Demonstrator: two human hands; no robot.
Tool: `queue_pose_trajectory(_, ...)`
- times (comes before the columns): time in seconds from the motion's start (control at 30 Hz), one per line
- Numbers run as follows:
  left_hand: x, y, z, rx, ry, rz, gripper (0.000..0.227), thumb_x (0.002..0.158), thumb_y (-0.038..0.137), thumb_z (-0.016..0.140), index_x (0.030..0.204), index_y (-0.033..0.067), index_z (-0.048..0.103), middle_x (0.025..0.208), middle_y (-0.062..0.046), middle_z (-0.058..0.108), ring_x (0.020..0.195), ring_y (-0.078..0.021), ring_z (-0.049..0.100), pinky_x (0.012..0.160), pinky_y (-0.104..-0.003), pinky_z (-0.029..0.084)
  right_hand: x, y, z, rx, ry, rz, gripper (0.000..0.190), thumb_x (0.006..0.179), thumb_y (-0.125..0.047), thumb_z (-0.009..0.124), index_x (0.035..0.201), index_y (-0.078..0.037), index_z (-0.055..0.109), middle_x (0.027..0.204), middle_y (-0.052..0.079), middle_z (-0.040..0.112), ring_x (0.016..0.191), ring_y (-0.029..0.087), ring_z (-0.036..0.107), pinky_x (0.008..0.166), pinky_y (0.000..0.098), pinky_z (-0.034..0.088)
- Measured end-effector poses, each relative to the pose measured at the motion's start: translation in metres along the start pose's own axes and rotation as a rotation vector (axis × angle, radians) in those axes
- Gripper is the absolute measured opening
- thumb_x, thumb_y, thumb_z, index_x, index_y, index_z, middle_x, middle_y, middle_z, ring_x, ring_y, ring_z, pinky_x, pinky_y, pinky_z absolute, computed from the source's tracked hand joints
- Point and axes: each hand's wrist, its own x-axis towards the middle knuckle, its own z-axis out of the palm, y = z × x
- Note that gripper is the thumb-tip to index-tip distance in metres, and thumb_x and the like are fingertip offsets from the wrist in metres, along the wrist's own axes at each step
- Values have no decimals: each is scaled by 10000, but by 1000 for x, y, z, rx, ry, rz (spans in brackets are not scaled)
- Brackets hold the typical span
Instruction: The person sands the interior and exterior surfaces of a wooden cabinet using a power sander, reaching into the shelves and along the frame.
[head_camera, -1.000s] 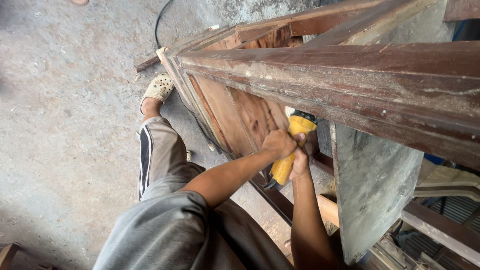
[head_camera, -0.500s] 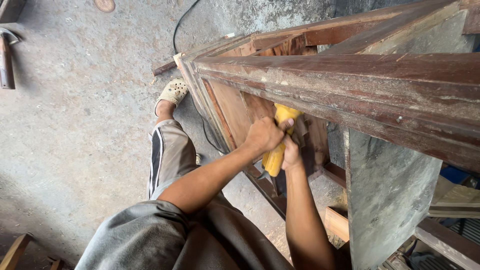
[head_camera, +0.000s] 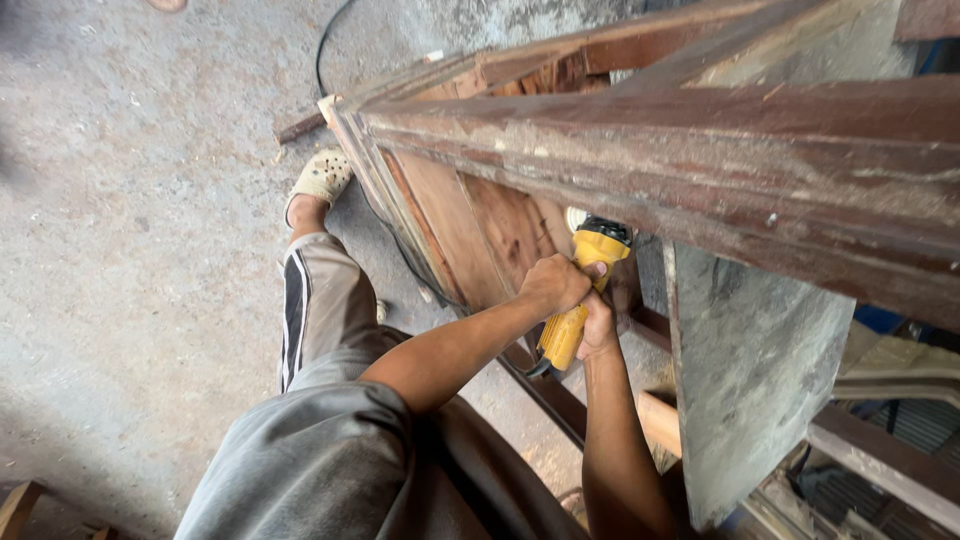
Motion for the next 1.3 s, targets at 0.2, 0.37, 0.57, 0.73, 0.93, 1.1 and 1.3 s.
queue_pose_trajectory(0.2,-7,6,26,106,-143,-77,772,886,719,570,1136,3,711,1154,-229,707,1117,-379,692,930,-463,566,-30,38,-31,203,189,-16,507,1000,-403,483,1360,-53,555,1248,109,675,1136,244,669,946,393,557)
queue_pose_trajectory(0.37,-23,-30,8,182,-48,69,758,918,709,520,1097,4,733,1085,-261,720,1047,-399,708,881,-492,567,-26,70,-14,276,-120,-30,513,1011,-375,532,1420,-67,541,1288,119,647,1151,278,639,940,444,528)
queue_pose_trajectory(0.57,-18,-34,-36,318,76,197,823,979,710,392,954,-33,746,899,-276,740,939,-417,735,835,-507,584,19,55,28,228,-141,-9,497,1006,-364,533,1409,-74,539,1307,96,639,1185,233,637,1015,409,513)
queue_pose_trajectory(0.73,-8,-24,-15,396,24,295,792,1029,660,345,970,-14,756,919,-275,727,931,-431,735,838,-511,586,9,45,9,247,-223,-50,461,1076,-381,521,1354,-16,569,1234,151,655,1088,284,651,916,426,538)
queue_pose_trajectory(0.93,-9,-8,30,177,-89,36,809,924,726,517,1130,-34,704,1137,-241,709,1121,-390,677,946,-480,538,-26,37,-22,162,79,-11,472,1013,-391,470,1329,-57,576,1209,129,663,1083,272,659,903,423,546)
queue_pose_trajectory(1.1,-19,-12,39,177,-172,28,781,910,711,526,1137,-7,729,1162,-245,726,1131,-378,701,947,-464,565,-46,57,-27,317,53,-52,488,1061,-407,478,1378,-41,545,1288,143,642,1152,293,642,958,443,533)
queue_pose_trajectory(1.3,-30,-29,-19,163,-31,96,767,936,700,509,1046,-19,751,1060,-276,736,1045,-419,721,906,-493,566,-14,50,21,286,22,-13,527,1028,-390,494,1433,-53,516,1356,135,627,1220,289,617,1011,449,509)
